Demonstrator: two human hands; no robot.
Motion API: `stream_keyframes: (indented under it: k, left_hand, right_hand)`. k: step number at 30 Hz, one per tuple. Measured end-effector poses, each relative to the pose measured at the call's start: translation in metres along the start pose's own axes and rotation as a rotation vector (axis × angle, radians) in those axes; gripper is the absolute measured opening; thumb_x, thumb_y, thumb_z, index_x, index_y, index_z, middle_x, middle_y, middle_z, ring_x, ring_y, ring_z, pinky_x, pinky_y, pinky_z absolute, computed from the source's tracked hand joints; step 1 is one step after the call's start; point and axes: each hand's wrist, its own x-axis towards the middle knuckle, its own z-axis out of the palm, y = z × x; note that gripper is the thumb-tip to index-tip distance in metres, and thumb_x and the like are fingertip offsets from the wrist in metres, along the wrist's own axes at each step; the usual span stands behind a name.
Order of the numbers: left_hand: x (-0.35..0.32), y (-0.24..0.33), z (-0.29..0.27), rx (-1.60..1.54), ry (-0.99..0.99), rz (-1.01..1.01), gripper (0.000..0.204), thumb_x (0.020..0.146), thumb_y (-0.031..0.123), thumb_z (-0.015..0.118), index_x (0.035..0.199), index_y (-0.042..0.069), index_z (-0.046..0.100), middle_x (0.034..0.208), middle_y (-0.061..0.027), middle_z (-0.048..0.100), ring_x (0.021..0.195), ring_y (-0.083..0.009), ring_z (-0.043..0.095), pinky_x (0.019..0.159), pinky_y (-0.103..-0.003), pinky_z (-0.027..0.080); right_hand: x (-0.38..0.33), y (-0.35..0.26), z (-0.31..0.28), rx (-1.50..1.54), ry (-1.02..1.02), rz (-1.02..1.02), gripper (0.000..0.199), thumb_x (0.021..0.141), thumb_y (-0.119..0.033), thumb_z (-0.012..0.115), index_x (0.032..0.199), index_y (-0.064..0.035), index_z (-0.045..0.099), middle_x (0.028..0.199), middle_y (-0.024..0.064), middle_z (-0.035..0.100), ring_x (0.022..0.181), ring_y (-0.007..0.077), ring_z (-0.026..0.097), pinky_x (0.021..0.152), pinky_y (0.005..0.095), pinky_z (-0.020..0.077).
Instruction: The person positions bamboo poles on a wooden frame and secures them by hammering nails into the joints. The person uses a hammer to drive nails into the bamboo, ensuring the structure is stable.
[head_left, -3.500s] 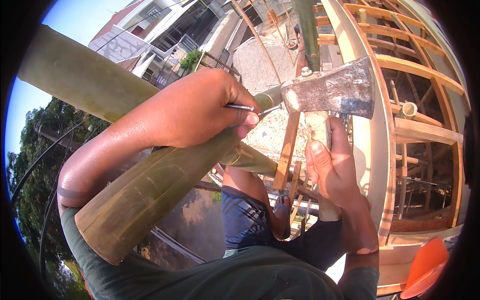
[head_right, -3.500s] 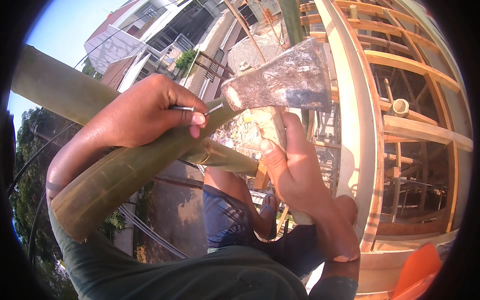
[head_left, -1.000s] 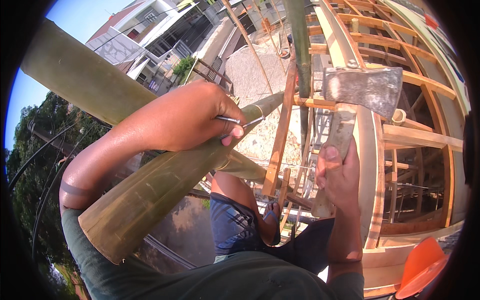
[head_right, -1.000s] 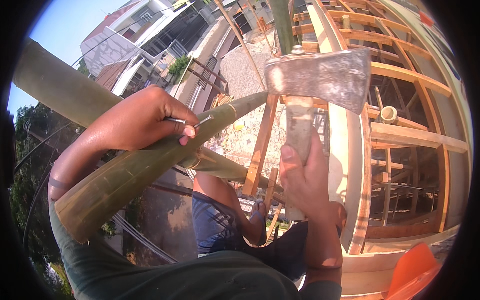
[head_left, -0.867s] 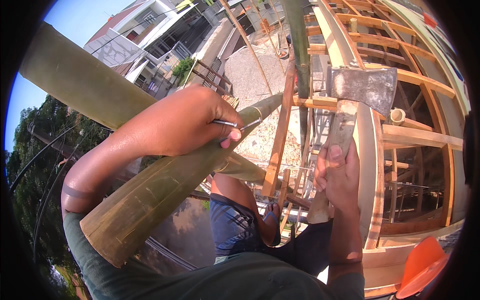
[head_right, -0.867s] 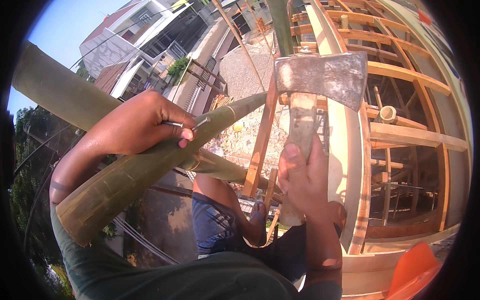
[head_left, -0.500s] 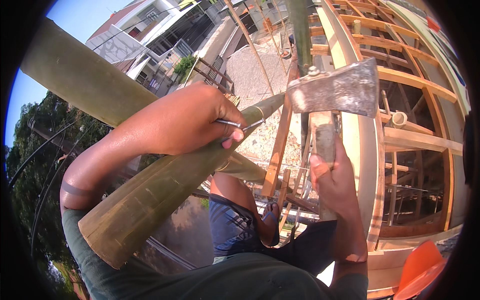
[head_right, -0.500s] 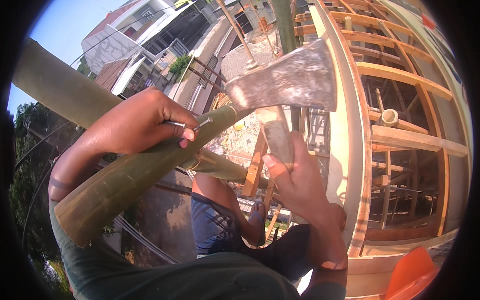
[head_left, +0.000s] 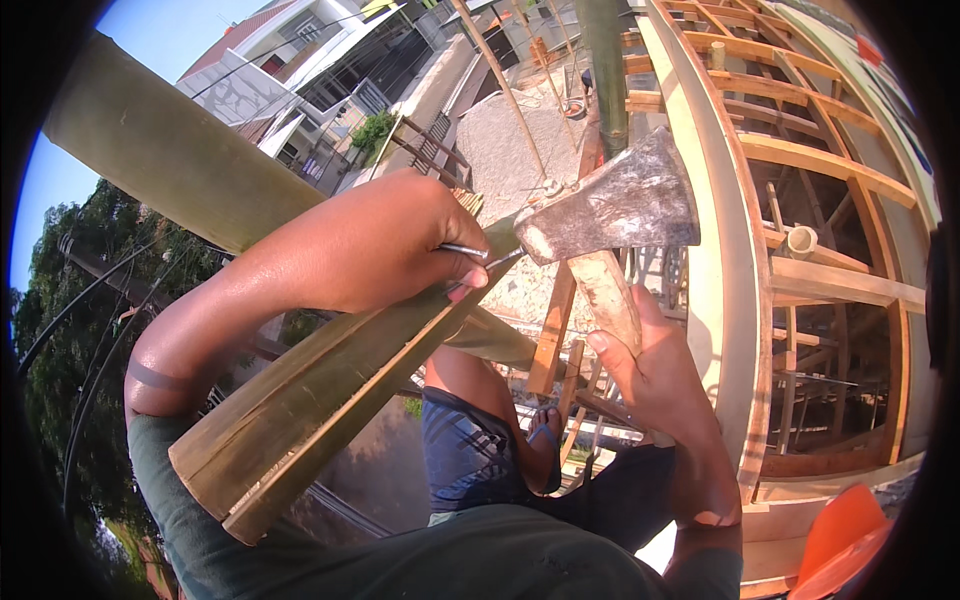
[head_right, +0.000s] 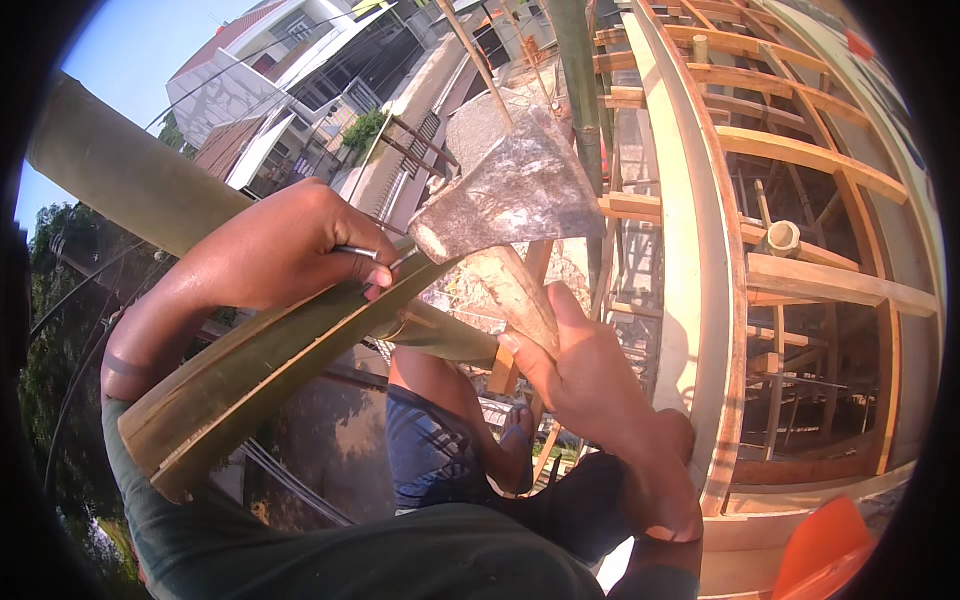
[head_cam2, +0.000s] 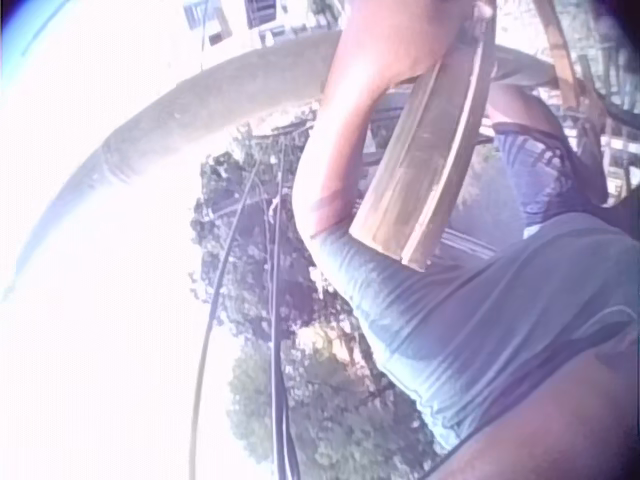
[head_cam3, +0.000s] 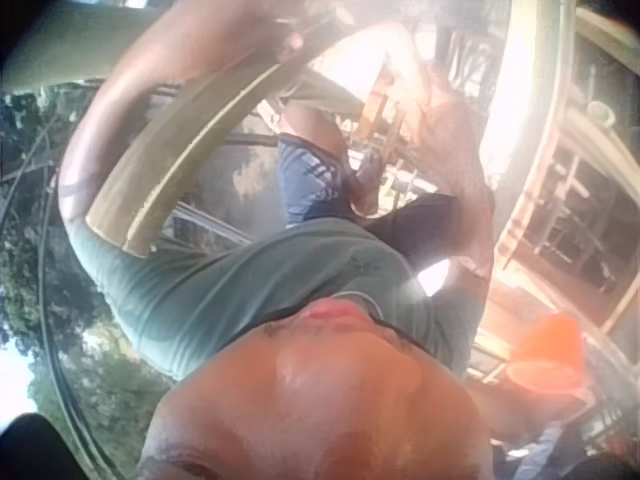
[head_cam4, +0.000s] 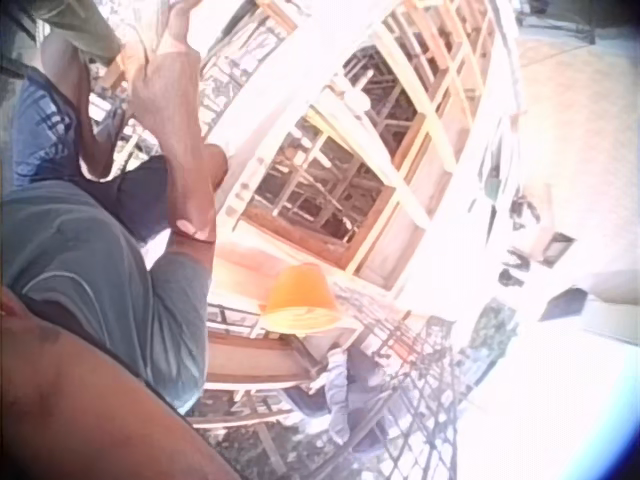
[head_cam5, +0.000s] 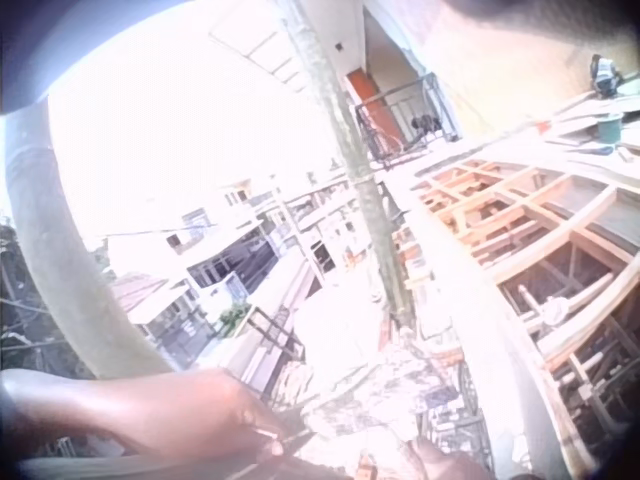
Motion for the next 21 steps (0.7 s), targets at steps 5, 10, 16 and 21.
stream_keyframes:
  k: [5,10,16,21]
  left_hand:
    - [-0.002,-0.006,0.004,0.016,0.047,0.077,0.015,0.092,0.013,0.066,0.079,0.005,0.069,0.075,-0.0159,0.067,0.079,-0.0382,0.066,0.073,-0.044,0.05]
    - [0.0,-0.006,0.004,0.0,0.023,0.069,0.013,0.09,0.012,0.065,0.08,0.005,0.07,0.076,-0.0153,0.067,0.078,-0.0374,0.066,0.073,-0.044,0.05]
    - [-0.003,-0.006,0.007,0.003,0.008,0.051,0.012,0.089,0.009,0.063,0.079,0.005,0.069,0.076,-0.0147,0.068,0.078,-0.0368,0.066,0.074,-0.043,0.05]
    - [0.002,-0.006,0.006,-0.017,0.011,0.093,0.012,0.089,0.009,0.064,0.079,0.004,0.069,0.077,-0.0146,0.068,0.079,-0.0372,0.066,0.074,-0.043,0.051]
  right_hand:
    - [0.0,0.002,-0.008,-0.05,-0.034,-0.131,0.038,0.108,-0.024,0.057,0.135,-0.0009,0.045,0.073,0.0047,0.057,0.051,0.0069,0.047,0.047,0.0242,0.0408]
    - [-0.007,0.014,-0.019,0.079,-0.126,-0.078,0.03,0.108,-0.025,0.056,0.124,-0.0001,0.05,0.081,0.0115,0.063,0.062,0.019,0.059,0.061,0.0328,0.0481]
    - [-0.011,0.01,-0.003,-0.086,-0.083,0.113,0.051,0.107,-0.027,0.057,0.146,0.0006,0.039,0.073,0.0035,0.055,0.053,0.0078,0.048,0.048,0.0246,0.0411]
    - [-0.007,0.009,-0.002,-0.257,-0.12,-0.09,0.035,0.107,-0.027,0.056,0.128,0.001,0.05,0.069,0.0045,0.057,0.055,0.0122,0.054,0.052,0.0279,0.0448]
